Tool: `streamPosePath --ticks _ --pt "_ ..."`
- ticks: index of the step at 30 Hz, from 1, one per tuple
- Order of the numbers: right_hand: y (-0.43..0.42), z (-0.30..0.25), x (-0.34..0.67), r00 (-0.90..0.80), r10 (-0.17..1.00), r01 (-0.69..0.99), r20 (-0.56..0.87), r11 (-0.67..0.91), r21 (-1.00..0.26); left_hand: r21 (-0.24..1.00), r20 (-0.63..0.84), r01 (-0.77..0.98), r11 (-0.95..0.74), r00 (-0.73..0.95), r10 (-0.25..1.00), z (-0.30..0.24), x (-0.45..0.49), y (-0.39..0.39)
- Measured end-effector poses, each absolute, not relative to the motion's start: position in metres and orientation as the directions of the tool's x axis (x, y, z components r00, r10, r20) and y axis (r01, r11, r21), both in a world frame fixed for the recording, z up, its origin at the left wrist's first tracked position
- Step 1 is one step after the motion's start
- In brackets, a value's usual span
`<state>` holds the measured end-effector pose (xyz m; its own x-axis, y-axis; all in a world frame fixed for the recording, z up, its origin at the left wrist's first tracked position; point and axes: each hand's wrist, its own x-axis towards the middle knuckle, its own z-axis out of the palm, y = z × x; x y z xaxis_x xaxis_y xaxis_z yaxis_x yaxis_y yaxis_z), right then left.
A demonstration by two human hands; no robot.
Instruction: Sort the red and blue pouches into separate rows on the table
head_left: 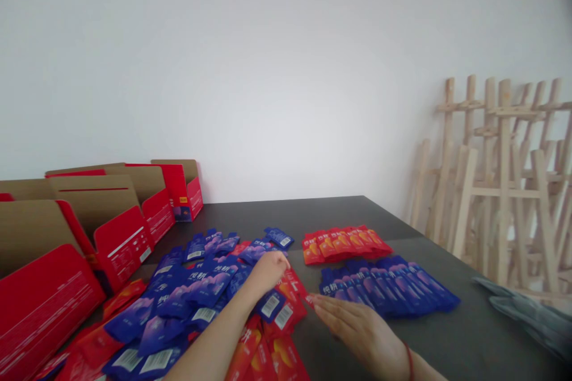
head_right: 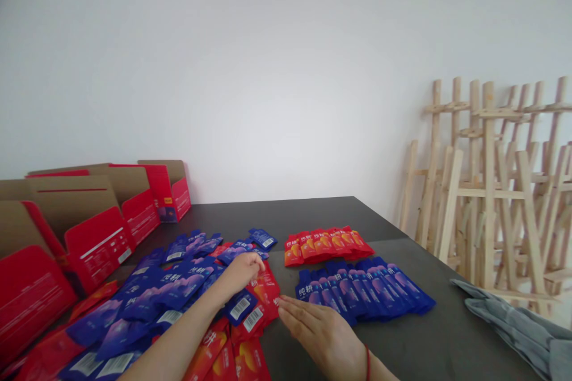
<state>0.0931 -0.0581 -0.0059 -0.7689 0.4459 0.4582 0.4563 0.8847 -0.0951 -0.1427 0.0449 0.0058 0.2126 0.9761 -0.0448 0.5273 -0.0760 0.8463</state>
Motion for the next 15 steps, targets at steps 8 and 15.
streamPosePath --ticks 8,15 --pt "0.038 0.003 0.06 -0.741 0.607 0.665 0.285 0.722 0.191 0.648 0.158 0.72 -0.247 0.191 0.969 0.001 -0.149 0.052" --pt "0.105 -0.024 0.0 -0.685 0.707 0.727 0.176 0.647 0.231 0.554 0.164 0.791 -0.258 0.2 0.966 -0.005 -0.153 0.05"
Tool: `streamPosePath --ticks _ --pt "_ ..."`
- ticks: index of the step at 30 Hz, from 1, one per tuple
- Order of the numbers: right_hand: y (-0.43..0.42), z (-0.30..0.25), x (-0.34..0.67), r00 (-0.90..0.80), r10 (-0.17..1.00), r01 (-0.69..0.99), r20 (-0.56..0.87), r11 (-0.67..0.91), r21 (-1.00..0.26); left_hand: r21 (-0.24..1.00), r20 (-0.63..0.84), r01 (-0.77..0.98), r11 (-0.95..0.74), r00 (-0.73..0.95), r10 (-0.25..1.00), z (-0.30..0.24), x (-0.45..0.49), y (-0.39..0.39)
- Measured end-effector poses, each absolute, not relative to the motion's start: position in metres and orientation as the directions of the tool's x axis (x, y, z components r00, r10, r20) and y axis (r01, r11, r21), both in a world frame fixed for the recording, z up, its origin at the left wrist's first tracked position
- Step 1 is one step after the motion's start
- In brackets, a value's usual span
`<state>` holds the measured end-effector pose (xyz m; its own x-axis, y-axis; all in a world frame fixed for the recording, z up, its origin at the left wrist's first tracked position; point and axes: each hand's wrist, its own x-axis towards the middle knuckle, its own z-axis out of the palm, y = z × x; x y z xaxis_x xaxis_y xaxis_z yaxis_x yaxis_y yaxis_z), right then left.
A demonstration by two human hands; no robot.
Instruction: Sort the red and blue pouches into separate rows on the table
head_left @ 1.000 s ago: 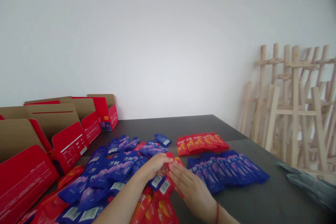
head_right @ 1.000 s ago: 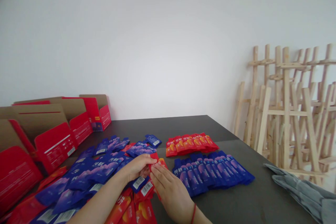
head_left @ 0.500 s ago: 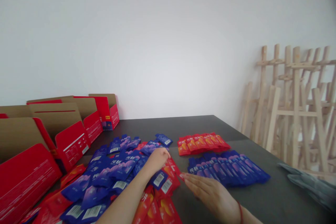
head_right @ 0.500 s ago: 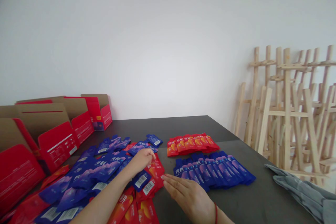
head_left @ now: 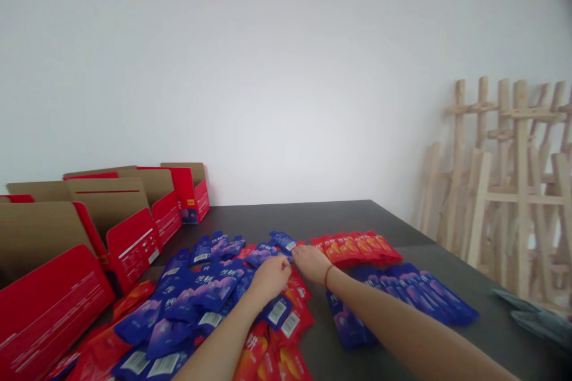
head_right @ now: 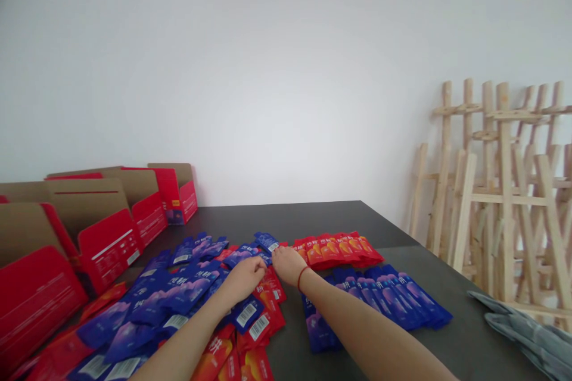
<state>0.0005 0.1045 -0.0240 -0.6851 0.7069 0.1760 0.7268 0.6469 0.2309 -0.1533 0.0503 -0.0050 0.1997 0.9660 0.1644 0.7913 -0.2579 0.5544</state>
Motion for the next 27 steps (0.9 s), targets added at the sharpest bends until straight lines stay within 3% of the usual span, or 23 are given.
streamPosePath --ticks 6,14,21,27 --pt "0.11 -0.045 0.009 -0.625 0.766 0.78 0.152 0.6 0.18 0.525 0.136 0.817 -0.238 0.196 0.971 -0.005 -0.15 0.048" --pt "0.096 -0.044 0.016 -0.625 0.752 0.773 0.212 0.634 0.027 0.484 0.103 0.843 -0.234 0.211 0.972 -0.003 -0.145 0.044" --pt "0.035 -0.026 0.017 -0.667 0.701 0.696 0.254 0.707 -0.125 0.44 0.109 0.861 -0.254 0.23 0.967 0.005 -0.143 0.042" --pt "-0.008 -0.027 0.013 -0.646 0.731 0.68 0.219 0.682 -0.269 0.402 0.061 0.859 -0.315 0.319 0.946 0.015 -0.141 0.029"
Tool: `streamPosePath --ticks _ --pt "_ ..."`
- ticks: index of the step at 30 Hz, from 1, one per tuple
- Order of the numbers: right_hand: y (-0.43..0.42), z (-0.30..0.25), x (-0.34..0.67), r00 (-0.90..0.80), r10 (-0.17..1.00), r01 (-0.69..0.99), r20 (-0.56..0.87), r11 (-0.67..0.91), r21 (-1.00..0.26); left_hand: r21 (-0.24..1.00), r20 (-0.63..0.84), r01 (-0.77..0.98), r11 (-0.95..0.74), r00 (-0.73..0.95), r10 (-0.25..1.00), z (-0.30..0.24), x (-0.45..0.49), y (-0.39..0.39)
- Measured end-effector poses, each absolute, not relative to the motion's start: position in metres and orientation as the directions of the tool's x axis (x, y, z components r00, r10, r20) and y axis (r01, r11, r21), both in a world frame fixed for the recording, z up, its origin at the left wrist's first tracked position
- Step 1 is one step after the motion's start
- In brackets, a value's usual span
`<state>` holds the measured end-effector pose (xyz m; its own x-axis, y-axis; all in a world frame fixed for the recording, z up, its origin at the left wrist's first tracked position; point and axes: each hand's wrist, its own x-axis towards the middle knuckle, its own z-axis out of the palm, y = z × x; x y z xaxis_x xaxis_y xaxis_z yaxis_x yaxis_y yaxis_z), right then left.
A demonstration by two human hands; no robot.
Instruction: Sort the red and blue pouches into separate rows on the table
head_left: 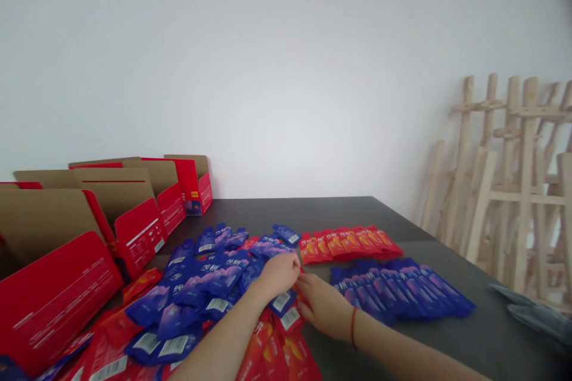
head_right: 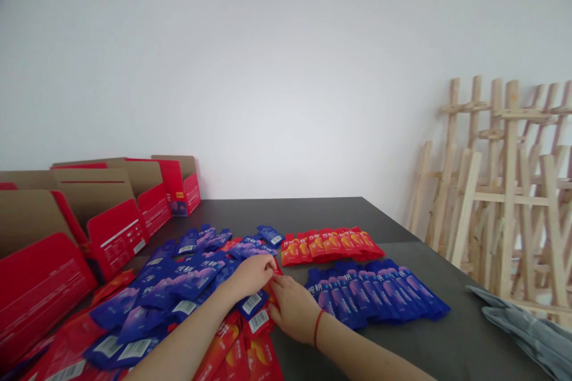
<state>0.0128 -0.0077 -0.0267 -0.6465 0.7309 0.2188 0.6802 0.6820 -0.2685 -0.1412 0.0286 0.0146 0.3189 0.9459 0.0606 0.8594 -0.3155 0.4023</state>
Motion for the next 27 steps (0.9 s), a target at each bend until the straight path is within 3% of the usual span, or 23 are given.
streamPosePath --ticks 6,10,17,19,21,23,27 --pt "-0.026 -0.014 0.0 -0.561 0.794 0.716 0.235 0.608 -0.343 0.331 0.001 0.877 -0.348 0.368 0.93 0.019 -0.143 0.022" --pt "-0.036 -0.017 -0.014 -0.573 0.763 0.653 0.3 0.646 -0.396 0.319 -0.014 0.889 -0.328 0.351 0.936 0.021 -0.143 0.024" --pt "-0.032 -0.022 -0.026 -0.652 0.713 0.694 0.257 0.698 -0.176 0.37 -0.005 0.877 -0.307 0.333 0.943 0.024 -0.143 0.025" --pt "-0.034 -0.02 -0.015 -0.66 0.711 0.691 0.242 0.701 -0.174 0.407 -0.001 0.859 -0.311 0.341 0.94 0.025 -0.145 0.028" --pt "-0.039 -0.018 0.003 -0.626 0.735 0.688 0.26 0.678 -0.259 0.465 -0.012 0.825 -0.322 0.369 0.929 0.026 -0.147 0.032" --pt "-0.045 -0.018 0.024 -0.544 0.792 0.665 0.277 0.609 -0.432 0.538 -0.034 0.776 -0.329 0.409 0.912 0.028 -0.147 0.034" --pt "-0.052 -0.031 0.054 -0.288 0.953 0.456 0.097 0.225 -0.861 0.667 -0.043 0.644 -0.374 0.535 0.844 0.037 -0.15 0.032"
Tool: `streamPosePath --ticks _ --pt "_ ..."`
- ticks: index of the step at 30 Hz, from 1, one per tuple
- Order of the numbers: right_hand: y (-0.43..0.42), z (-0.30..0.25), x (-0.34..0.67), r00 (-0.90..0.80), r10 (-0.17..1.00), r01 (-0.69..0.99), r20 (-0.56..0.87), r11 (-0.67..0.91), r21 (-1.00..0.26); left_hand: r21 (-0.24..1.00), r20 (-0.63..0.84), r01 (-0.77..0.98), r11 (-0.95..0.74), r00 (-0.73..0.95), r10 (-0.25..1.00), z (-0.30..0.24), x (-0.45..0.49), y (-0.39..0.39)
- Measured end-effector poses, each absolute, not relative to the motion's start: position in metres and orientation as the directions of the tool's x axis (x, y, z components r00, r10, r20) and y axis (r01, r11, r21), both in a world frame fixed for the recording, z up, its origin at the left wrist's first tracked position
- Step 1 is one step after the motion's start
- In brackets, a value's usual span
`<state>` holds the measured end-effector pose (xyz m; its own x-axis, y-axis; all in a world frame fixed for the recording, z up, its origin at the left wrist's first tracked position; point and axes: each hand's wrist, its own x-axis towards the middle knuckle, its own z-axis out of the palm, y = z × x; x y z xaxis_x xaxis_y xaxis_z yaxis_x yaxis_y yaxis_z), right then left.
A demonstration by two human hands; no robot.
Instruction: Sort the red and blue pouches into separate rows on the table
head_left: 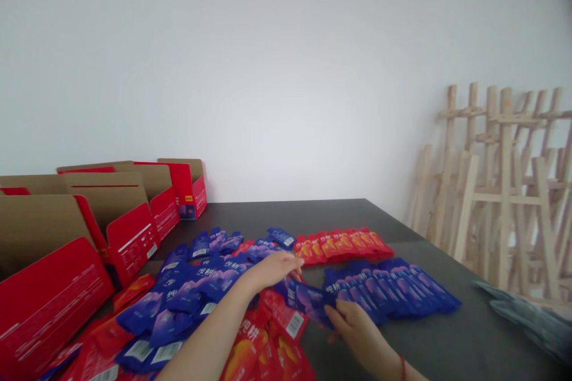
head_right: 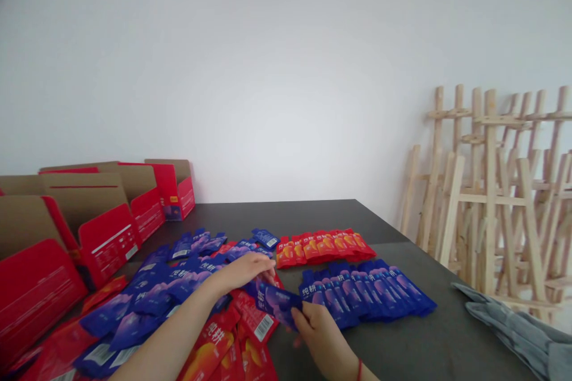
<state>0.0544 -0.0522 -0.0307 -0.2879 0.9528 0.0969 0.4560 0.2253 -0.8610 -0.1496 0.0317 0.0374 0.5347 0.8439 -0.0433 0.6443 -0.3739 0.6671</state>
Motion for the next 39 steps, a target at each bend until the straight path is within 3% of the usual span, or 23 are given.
streamPosePath --ticks 2,4,7,9,12,15,17,21,25,27,30,31,39 --pt "-0.053 -0.039 0.058 -0.223 0.975 0.198 -0.011 0.035 -0.98 0.724 -0.075 0.564 -0.398 0.637 0.767 0.042 -0.152 0.028" --pt "-0.053 -0.044 0.056 -0.226 0.973 -0.049 -0.055 -0.068 -0.996 0.769 -0.136 0.516 -0.377 0.709 0.692 0.046 -0.155 0.024" --pt "-0.05 -0.044 0.049 -0.223 0.972 -0.171 -0.072 -0.112 -0.979 0.813 -0.175 0.482 -0.327 0.738 0.652 0.047 -0.157 0.022" --pt "-0.049 -0.039 0.046 -0.177 0.984 -0.093 0.001 -0.016 -0.996 0.795 -0.186 0.507 -0.334 0.727 0.661 0.045 -0.157 0.022" --pt "-0.053 -0.031 0.045 -0.227 0.962 0.197 0.152 0.198 -0.96 0.75 -0.195 0.545 -0.376 0.724 0.661 0.038 -0.153 0.022" --pt "-0.057 -0.029 0.047 -0.249 0.965 0.399 0.078 0.176 -0.9 0.784 -0.161 0.516 -0.345 0.706 0.689 0.029 -0.146 0.023" --pt "-0.056 -0.03 0.051 -0.169 0.983 0.434 0.076 0.143 -0.89 0.805 -0.126 0.512 -0.299 0.64 0.758 0.025 -0.142 0.022" --pt "-0.055 -0.033 0.057 -0.056 0.973 0.485 0.224 0.222 -0.846 0.82 -0.141 0.524 -0.229 0.572 0.808 0.027 -0.134 0.017" --pt "-0.06 -0.034 0.06 -0.119 0.984 0.513 0.134 0.176 -0.84 0.822 -0.151 0.524 -0.221 0.577 0.803 0.031 -0.132 0.013" --pt "-0.058 -0.031 0.07 -0.187 0.969 0.616 0.161 0.243 -0.75 0.805 -0.133 0.539 -0.249 0.573 0.809 0.031 -0.133 0.013" --pt "-0.038 -0.02 0.103 -0.307 0.906 0.806 0.292 0.41 -0.427 0.788 -0.126 0.551 -0.273 0.579 0.806 0.029 -0.134 0.015" --pt "-0.028 -0.017 0.117 -0.322 0.902 0.825 0.288 0.417 -0.382 0.786 -0.125 0.553 -0.278 0.582 0.803 0.028 -0.133 0.016" --pt "0.021 -0.027 0.18 -0.396 0.908 0.866 0.138 0.419 -0.273 0.783 -0.122 0.555 -0.283 0.582 0.804 0.033 -0.133 0.013"
